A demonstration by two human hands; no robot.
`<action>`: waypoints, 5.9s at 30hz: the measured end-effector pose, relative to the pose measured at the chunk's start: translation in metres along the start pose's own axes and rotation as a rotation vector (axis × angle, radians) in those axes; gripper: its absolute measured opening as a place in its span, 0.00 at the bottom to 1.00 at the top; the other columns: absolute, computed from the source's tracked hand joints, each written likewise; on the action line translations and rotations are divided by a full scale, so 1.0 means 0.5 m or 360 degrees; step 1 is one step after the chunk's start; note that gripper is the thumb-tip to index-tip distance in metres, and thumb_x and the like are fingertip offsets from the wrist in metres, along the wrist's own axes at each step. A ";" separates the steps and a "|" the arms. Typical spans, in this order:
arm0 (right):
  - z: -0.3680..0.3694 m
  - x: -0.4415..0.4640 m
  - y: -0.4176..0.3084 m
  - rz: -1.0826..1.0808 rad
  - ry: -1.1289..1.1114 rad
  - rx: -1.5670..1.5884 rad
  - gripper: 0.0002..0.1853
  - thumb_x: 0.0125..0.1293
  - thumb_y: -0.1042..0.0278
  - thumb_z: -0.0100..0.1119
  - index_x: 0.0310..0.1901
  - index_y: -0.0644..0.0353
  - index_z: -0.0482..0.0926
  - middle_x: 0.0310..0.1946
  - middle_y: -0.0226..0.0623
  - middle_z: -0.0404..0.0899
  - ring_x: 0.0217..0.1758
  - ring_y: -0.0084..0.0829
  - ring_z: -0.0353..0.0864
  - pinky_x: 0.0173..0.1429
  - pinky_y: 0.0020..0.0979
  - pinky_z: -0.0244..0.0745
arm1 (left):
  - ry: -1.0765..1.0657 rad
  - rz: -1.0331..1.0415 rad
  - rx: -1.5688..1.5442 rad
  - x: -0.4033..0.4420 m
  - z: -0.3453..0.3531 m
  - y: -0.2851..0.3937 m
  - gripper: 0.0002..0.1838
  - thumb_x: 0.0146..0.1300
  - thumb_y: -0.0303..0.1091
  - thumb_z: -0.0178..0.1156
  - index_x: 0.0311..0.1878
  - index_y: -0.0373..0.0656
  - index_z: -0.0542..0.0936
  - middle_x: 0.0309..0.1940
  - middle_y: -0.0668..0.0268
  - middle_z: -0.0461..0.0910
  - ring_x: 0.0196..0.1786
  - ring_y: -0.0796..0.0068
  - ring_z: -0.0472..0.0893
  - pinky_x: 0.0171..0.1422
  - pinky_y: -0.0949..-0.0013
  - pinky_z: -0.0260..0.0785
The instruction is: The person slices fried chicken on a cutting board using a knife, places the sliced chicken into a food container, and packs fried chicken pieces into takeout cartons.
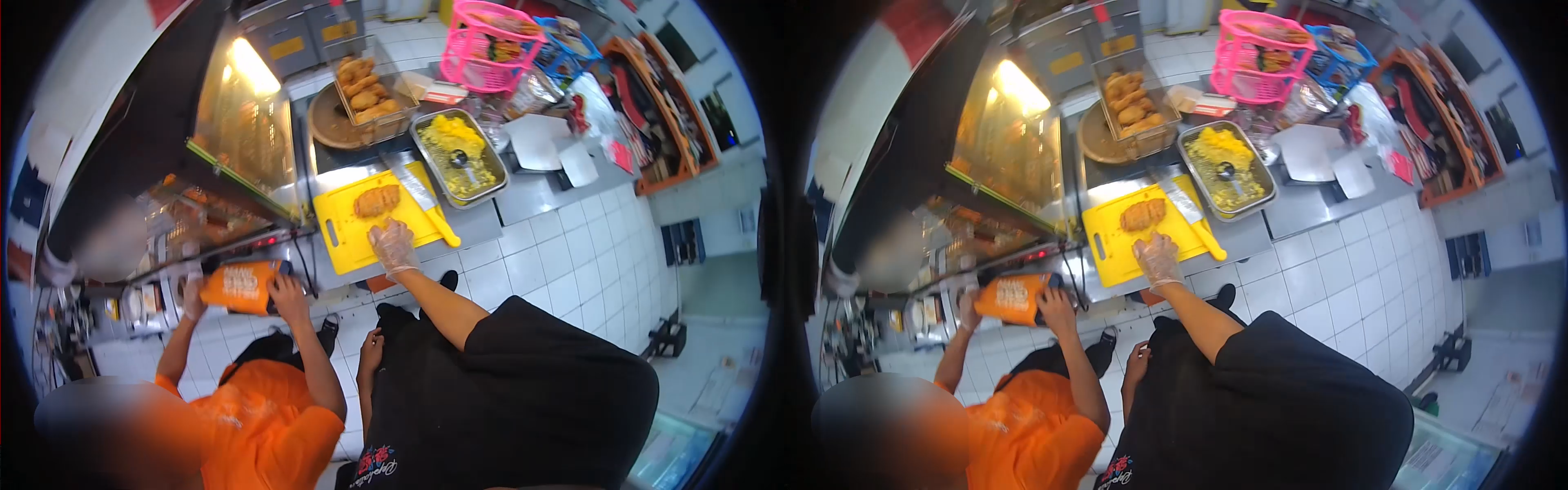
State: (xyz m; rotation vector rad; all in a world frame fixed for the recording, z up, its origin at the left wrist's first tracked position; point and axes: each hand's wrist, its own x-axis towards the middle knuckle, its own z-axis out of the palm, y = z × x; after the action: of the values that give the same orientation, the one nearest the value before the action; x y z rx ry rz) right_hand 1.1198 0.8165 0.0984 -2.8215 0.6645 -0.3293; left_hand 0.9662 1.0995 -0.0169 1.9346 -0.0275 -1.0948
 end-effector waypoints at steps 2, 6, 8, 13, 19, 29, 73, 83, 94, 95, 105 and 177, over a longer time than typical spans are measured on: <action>-0.002 0.025 0.018 -0.0015 -0.0249 -0.0080 0.09 0.70 0.54 0.57 0.45 0.45 0.79 0.49 0.40 0.78 0.52 0.49 0.77 0.49 0.51 0.76 | -0.0049 0.0011 0.0039 0.011 -0.011 0.020 0.25 0.77 0.41 0.55 0.72 0.42 0.71 0.54 0.62 0.80 0.56 0.70 0.80 0.64 0.68 0.70; -0.030 0.052 0.075 0.0085 -0.0215 0.0839 0.13 0.62 0.57 0.64 0.46 0.50 0.80 0.47 0.41 0.80 0.53 0.49 0.80 0.54 0.50 0.77 | -0.0160 0.0059 0.0127 0.026 -0.017 0.072 0.25 0.78 0.41 0.54 0.73 0.41 0.70 0.58 0.61 0.78 0.60 0.69 0.78 0.68 0.67 0.68; -0.065 0.061 0.122 0.0210 -0.0044 0.1302 0.16 0.62 0.59 0.65 0.49 0.53 0.79 0.45 0.40 0.81 0.51 0.39 0.82 0.57 0.40 0.79 | -0.0239 0.0100 0.0155 0.028 -0.010 0.109 0.25 0.78 0.41 0.53 0.73 0.41 0.69 0.60 0.60 0.78 0.61 0.68 0.77 0.69 0.67 0.66; -0.399 0.123 0.374 0.0823 -0.0354 0.2178 0.16 0.63 0.61 0.68 0.50 0.56 0.78 0.39 0.33 0.82 0.43 0.28 0.82 0.50 0.36 0.81 | -0.0606 0.0293 0.0077 0.046 0.074 0.301 0.26 0.80 0.42 0.52 0.74 0.40 0.68 0.64 0.59 0.76 0.65 0.66 0.75 0.74 0.66 0.63; -0.285 0.341 0.883 0.0672 -0.0190 0.0162 0.19 0.63 0.53 0.62 0.50 0.55 0.78 0.47 0.46 0.85 0.50 0.47 0.86 0.54 0.50 0.80 | -0.1007 0.0580 -0.0355 0.152 0.361 0.799 0.25 0.77 0.40 0.56 0.72 0.41 0.70 0.63 0.55 0.77 0.64 0.66 0.76 0.72 0.65 0.65; -0.243 0.375 1.056 0.0271 -0.0343 0.1219 0.24 0.68 0.56 0.53 0.64 0.53 0.77 0.52 0.56 0.83 0.57 0.55 0.83 0.61 0.52 0.76 | 0.0565 0.0656 0.0165 0.593 0.783 1.071 0.42 0.69 0.48 0.58 0.77 0.33 0.56 0.66 0.41 0.72 0.68 0.43 0.72 0.75 0.46 0.57; -0.019 0.280 0.003 0.0198 -0.0451 0.0320 0.15 0.69 0.56 0.62 0.51 0.55 0.79 0.47 0.45 0.81 0.48 0.45 0.83 0.52 0.46 0.81 | -0.0280 0.0343 -0.0139 0.072 0.029 0.374 0.23 0.74 0.36 0.57 0.71 0.46 0.72 0.55 0.57 0.80 0.56 0.67 0.80 0.64 0.66 0.71; -0.468 0.143 0.527 0.0730 -0.0796 0.2606 0.28 0.61 0.65 0.75 0.60 0.47 0.70 0.50 0.36 0.80 0.48 0.32 0.85 0.48 0.38 0.86 | -0.1230 0.0327 -0.0188 0.151 0.235 0.654 0.24 0.79 0.41 0.51 0.73 0.46 0.69 0.63 0.60 0.77 0.65 0.68 0.78 0.69 0.63 0.69; -0.361 0.256 1.352 -0.0071 -0.0233 -0.0597 0.13 0.59 0.68 0.61 0.48 0.50 0.81 0.39 0.50 0.81 0.39 0.43 0.85 0.44 0.41 0.83 | -0.0854 0.0380 -0.0539 0.459 0.994 1.056 0.34 0.74 0.39 0.55 0.79 0.48 0.55 0.68 0.53 0.67 0.64 0.63 0.77 0.58 0.54 0.79; -0.375 0.260 1.328 -0.0087 -0.0445 -0.0540 0.17 0.59 0.68 0.62 0.52 0.52 0.81 0.45 0.55 0.81 0.44 0.45 0.85 0.47 0.41 0.84 | -0.0766 0.0362 -0.0524 0.469 1.040 1.086 0.36 0.74 0.39 0.55 0.80 0.48 0.52 0.68 0.52 0.66 0.63 0.62 0.77 0.57 0.53 0.80; -0.328 0.229 1.434 0.0547 -0.0684 0.2212 0.30 0.72 0.66 0.55 0.74 0.56 0.63 0.67 0.60 0.69 0.71 0.53 0.72 0.72 0.41 0.69 | -0.0045 0.0295 -0.0691 0.470 1.085 1.142 0.38 0.74 0.45 0.59 0.79 0.42 0.52 0.63 0.47 0.71 0.57 0.58 0.81 0.45 0.59 0.82; -0.261 -0.028 -0.045 -0.0777 -0.1008 0.0944 0.13 0.72 0.57 0.56 0.44 0.54 0.86 0.43 0.41 0.89 0.49 0.44 0.88 0.55 0.42 0.79 | 0.3748 0.1433 -0.0857 -0.326 -0.937 0.762 0.15 0.72 0.26 0.59 0.59 0.34 0.73 0.57 0.54 0.76 0.58 0.57 0.76 0.72 0.59 0.63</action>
State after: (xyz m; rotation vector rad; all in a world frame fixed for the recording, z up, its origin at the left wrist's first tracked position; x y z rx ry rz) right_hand 1.0823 0.8211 0.2260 -2.2608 -0.2316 0.2586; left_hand 1.3365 1.2545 0.4627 1.2720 0.5289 1.7609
